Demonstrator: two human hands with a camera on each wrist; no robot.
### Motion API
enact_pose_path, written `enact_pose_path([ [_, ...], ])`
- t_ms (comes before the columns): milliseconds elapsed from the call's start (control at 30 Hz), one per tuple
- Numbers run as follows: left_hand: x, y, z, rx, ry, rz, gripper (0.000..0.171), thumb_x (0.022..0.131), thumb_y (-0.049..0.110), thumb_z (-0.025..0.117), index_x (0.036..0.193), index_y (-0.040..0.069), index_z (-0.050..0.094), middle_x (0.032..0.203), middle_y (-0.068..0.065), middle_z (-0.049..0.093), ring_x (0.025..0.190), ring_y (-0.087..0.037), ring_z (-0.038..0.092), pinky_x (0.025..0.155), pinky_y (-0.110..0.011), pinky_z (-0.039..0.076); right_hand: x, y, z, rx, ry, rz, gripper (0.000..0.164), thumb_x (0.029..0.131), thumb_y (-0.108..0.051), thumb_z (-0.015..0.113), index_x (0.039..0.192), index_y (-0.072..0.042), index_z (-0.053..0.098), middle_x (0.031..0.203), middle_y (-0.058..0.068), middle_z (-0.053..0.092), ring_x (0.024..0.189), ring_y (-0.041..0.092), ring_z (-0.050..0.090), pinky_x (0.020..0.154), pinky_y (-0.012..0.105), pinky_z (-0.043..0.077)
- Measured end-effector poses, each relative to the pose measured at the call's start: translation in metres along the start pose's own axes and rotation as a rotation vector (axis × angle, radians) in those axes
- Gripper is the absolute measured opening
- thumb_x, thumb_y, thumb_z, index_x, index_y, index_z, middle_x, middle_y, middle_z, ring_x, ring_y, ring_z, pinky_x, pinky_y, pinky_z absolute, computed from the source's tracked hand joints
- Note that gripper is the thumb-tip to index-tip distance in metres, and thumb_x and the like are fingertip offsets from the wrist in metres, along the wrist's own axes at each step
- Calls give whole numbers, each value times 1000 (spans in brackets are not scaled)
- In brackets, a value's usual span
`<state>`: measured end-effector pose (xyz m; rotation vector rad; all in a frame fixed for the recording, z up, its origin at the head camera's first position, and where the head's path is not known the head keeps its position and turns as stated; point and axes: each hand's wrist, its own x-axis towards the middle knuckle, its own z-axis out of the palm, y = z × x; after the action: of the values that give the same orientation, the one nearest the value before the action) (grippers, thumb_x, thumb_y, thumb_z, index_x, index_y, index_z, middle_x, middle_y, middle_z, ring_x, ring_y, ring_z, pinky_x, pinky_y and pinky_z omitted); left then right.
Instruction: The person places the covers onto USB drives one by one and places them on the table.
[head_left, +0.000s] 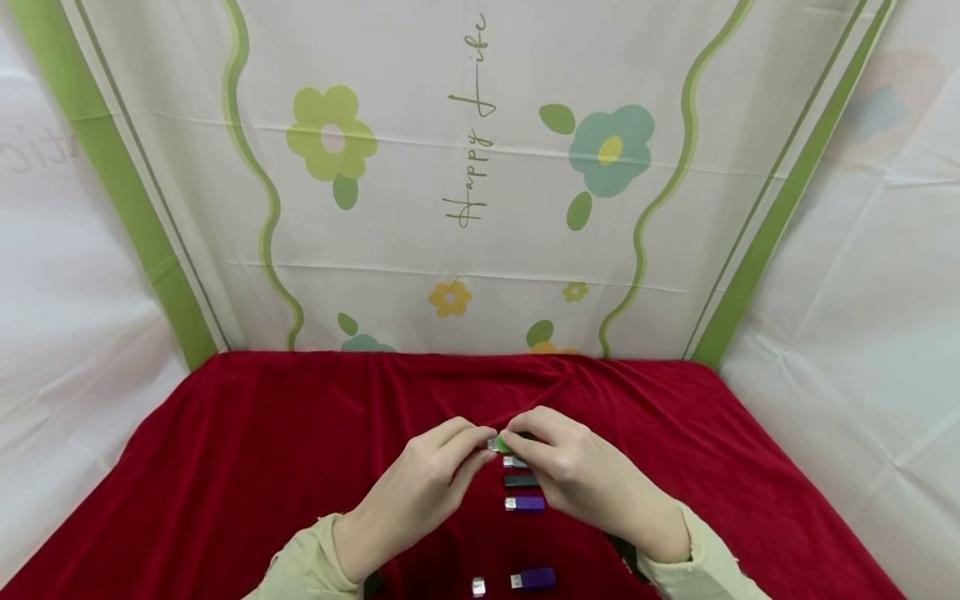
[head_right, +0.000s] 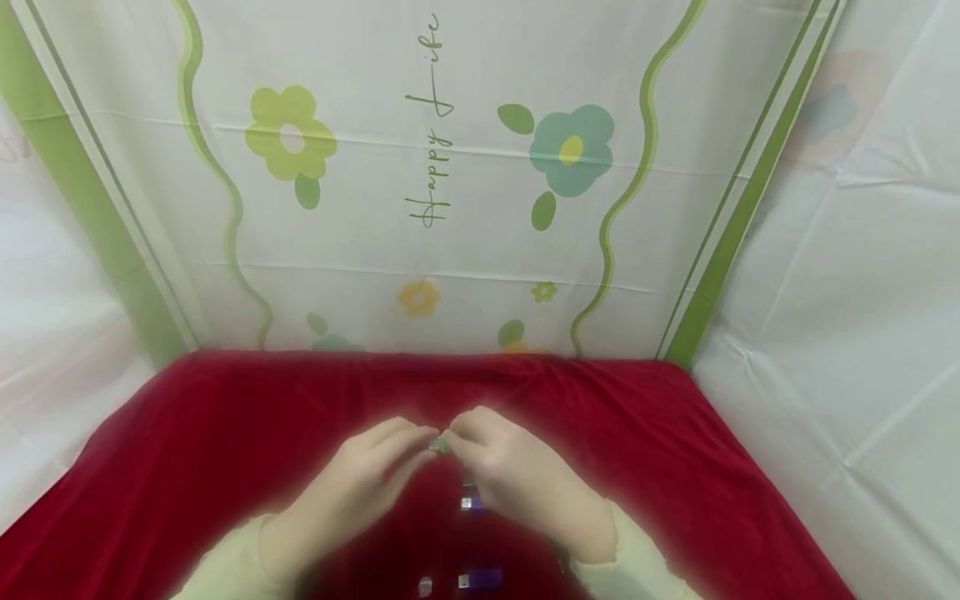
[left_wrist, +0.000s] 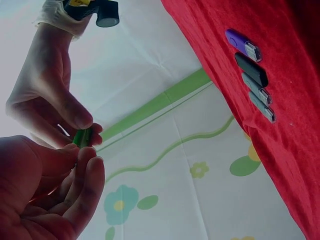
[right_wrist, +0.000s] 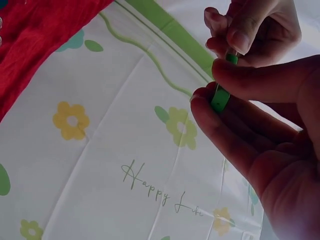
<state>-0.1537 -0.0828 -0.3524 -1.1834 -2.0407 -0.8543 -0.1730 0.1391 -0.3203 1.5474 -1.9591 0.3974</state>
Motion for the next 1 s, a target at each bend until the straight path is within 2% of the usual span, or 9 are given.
enact_pose_path([
  [133,-1,-1,1,12,-7,13,22,101,17,53,108,0,66,97,-2,62,77,-6,57,70,-9,46,-1,0,0,-12,-10,-5,32,83,10,49,107,3,69,104,9,60,90,17,61,81,21,51],
  [267,0,-3,1,44,-15,38,19,101,16,55,107,2,66,96,0,61,76,-4,54,69,-8,45,-1,1,0,6,-15,4,35,75,14,60,106,2,70,104,8,61,90,16,62,81,20,51],
  [367,-1,-4,1,55,-34,31,12,99,11,61,105,3,66,94,2,61,75,-3,52,68,-7,44,-1,2,1,17,-23,10,36,72,14,67,105,0,70,103,7,61,88,14,62,79,18,50],
  [433,-2,-4,2,62,-48,21,10,95,7,65,104,3,65,92,2,60,74,-3,51,66,-7,43,-1,3,2,24,-28,13,35,71,14,69,103,-1,70,101,6,62,86,13,61,78,17,50],
  [600,-4,-3,3,71,-78,-22,15,88,1,71,102,3,66,91,4,60,73,-3,50,65,-7,42,-1,4,3,42,-32,18,33,70,13,74,99,-3,71,98,4,63,83,12,62,76,16,50],
  [867,-5,0,3,105,-119,-54,17,87,3,73,103,3,67,92,3,63,73,-3,53,65,-7,42,-2,6,3,76,-61,53,32,71,12,76,98,-4,71,97,2,64,84,10,62,77,17,50],
  [1000,-6,0,3,160,-150,-78,17,88,10,73,104,4,68,93,2,65,71,-3,55,62,-9,44,-3,6,4,86,-83,66,30,72,12,75,96,-5,71,94,-1,63,81,7,61,75,15,49],
])
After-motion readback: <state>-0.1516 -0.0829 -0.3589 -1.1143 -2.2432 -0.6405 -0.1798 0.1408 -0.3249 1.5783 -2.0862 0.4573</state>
